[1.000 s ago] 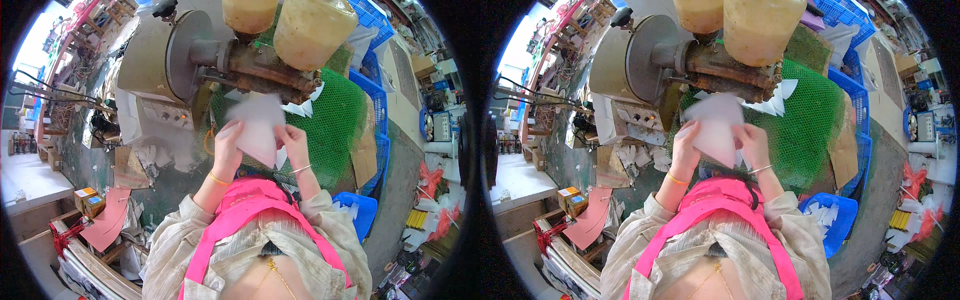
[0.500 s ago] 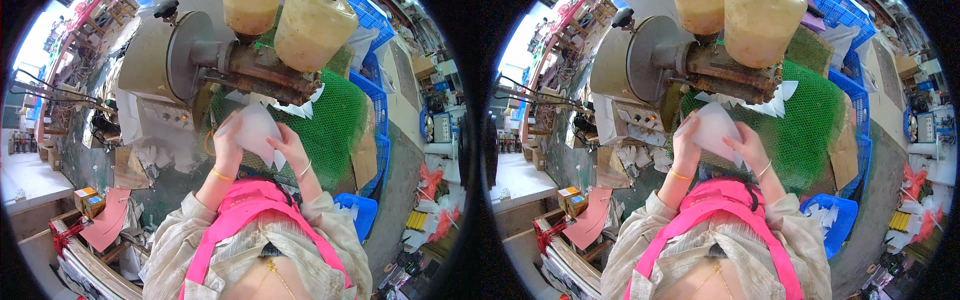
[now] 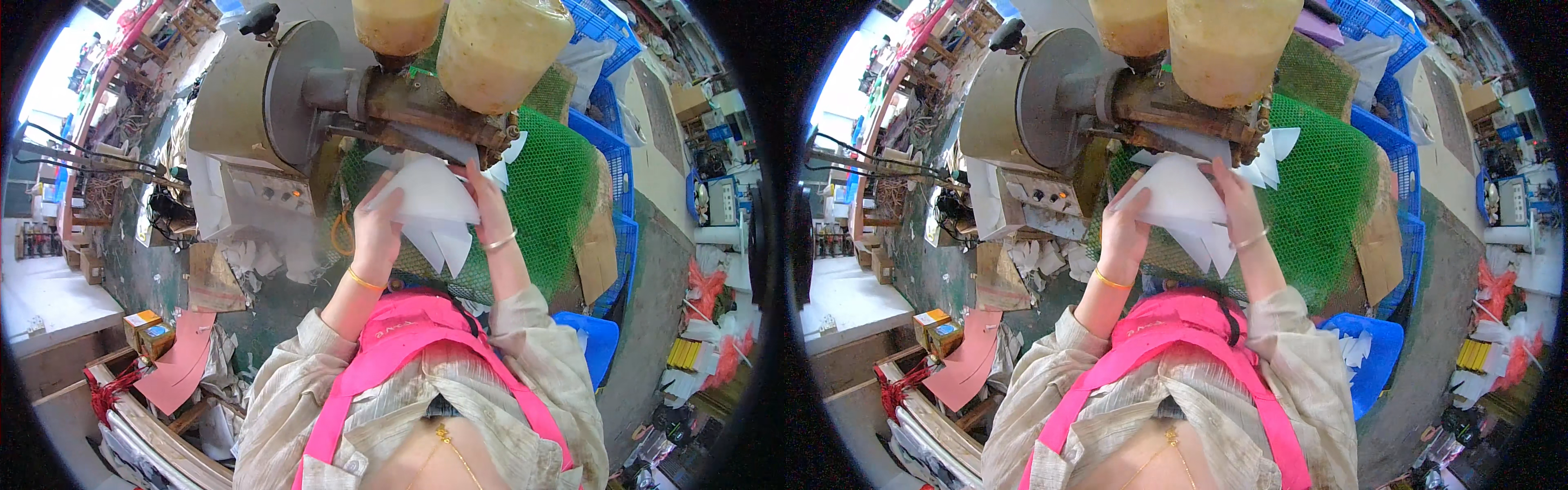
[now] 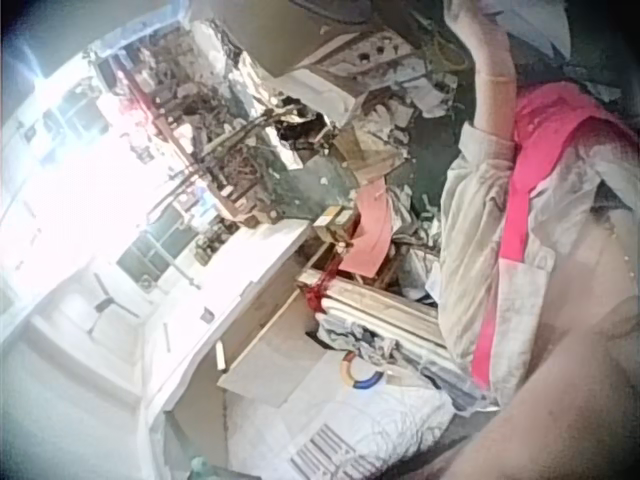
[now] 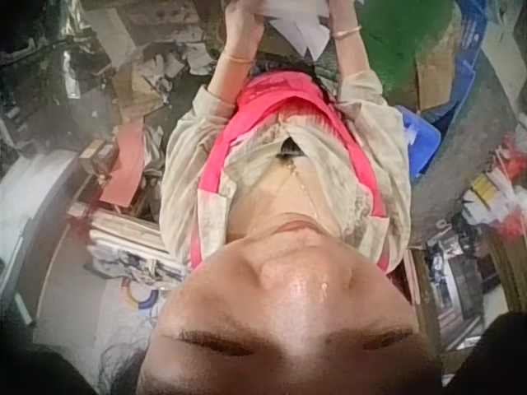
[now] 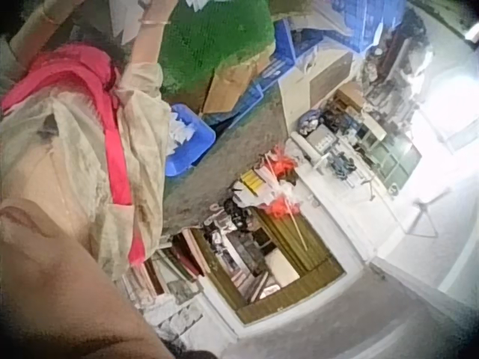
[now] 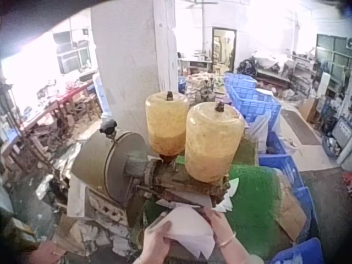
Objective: The person uses a grinding machine to smooth the edges of white foam pieces, then moves to a table to assemble shoe components. They place a foam insert into a shoe upper and attach a sole piece, pressing the parts together to form a shoe.
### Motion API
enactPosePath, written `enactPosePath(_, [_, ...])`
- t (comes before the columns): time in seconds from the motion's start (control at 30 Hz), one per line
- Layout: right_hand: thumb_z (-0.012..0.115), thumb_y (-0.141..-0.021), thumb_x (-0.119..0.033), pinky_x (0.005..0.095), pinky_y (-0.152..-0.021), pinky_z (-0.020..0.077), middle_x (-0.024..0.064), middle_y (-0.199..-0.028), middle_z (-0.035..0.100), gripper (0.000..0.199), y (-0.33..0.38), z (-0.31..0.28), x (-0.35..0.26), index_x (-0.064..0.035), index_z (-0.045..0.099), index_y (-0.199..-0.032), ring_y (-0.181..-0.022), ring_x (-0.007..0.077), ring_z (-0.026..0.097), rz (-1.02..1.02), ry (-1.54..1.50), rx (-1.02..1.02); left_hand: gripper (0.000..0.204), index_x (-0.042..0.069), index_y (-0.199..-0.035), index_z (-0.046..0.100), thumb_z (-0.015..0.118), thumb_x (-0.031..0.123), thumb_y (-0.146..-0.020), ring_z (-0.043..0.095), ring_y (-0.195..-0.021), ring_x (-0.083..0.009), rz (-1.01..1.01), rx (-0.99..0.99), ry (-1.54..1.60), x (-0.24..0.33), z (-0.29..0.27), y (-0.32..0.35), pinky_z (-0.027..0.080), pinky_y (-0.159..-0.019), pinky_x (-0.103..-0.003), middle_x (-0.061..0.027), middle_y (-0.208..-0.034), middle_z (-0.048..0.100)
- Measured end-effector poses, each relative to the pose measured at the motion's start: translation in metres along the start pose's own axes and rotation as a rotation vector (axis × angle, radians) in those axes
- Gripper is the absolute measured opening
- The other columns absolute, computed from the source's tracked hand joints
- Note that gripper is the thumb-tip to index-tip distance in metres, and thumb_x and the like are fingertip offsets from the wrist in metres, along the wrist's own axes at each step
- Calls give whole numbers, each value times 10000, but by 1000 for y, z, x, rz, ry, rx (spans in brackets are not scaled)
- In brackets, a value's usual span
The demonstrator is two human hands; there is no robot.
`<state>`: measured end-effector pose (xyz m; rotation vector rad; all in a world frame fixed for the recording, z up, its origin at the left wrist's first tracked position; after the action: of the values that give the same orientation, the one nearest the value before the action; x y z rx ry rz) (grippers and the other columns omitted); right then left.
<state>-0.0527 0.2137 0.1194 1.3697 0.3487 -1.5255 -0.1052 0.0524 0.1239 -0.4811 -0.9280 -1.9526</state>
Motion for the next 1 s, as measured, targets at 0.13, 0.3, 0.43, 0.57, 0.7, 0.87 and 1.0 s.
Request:
enactPosePath(0.13, [562,-812,-276,213,-434,393,11,-581,549,296,34,7,6,17,595,-824,-473,69,495,-74,318,-49,365,-80,-1074,495,587,12,-733,559,-861,-174,102,72,-136,6,-12,-3,428,-760,-259,-125,-974,576])
enactPosePath(0.3, [572,-801,-270,202,-381,340,-3,-546,534,299,22,-4,2,8,596,-694,-438,56,464,-114,241,61,335,-78,-1043,515,603,31,-739,561,-845,-166,55,40,-65,-1,-6,-8,428,-746,-248,-118,-950,585])
enactPosePath(0.43, [570,-804,-269,203,-352,322,4,-530,520,292,-10,-14,3,-4,588,-683,-420,58,458,-121,81,159,328,-79,-1030,513,609,39,-739,562,-838,-160,36,-24,27,1,13,-4,433,-730,-247,-112,-945,586])
enactPosePath(0.57, [569,-809,-273,207,-332,338,15,-514,513,308,13,1,-4,-4,570,-660,-383,68,456,-135,163,31,335,-83,-1033,498,607,52,-746,565,-830,-164,48,40,-145,0,-8,-9,436,-727,-253,-104,-943,583])
enactPosePath(0.7, [563,-811,-280,203,-305,323,36,-498,509,325,30,-7,5,0,561,-647,-348,90,450,-61,187,98,313,-70,-1017,511,609,65,-752,568,-812,-158,50,56,-154,-1,-12,-9,435,-725,-250,-95,-930,583])
enactPosePath(0.87, [531,-821,-292,217,-315,296,16,-504,485,326,2,-9,-3,4,553,-685,-355,98,424,-62,92,174,285,-57,-982,532,623,83,-751,565,-785,-136,10,24,-56,2,4,-5,436,-684,-241,-91,-907,587])
enactPosePath(1.0, [535,-822,-275,202,-344,313,11,-500,477,289,6,-7,-3,-18,547,-688,-367,88,420,-78,115,83,258,-54,-956,537,622,76,-751,564,-767,-134,81,45,-161,5,-10,-14,445,-639,-246,-82,-886,590])
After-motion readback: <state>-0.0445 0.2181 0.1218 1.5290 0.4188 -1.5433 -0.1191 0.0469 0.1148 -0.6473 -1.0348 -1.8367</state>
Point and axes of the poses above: each hand's wrist, its own y-axis away from the middle knuckle, its own z-axis out of the palm, x = y × z, the point moved 7 cm from there along -y, towards the middle knuckle
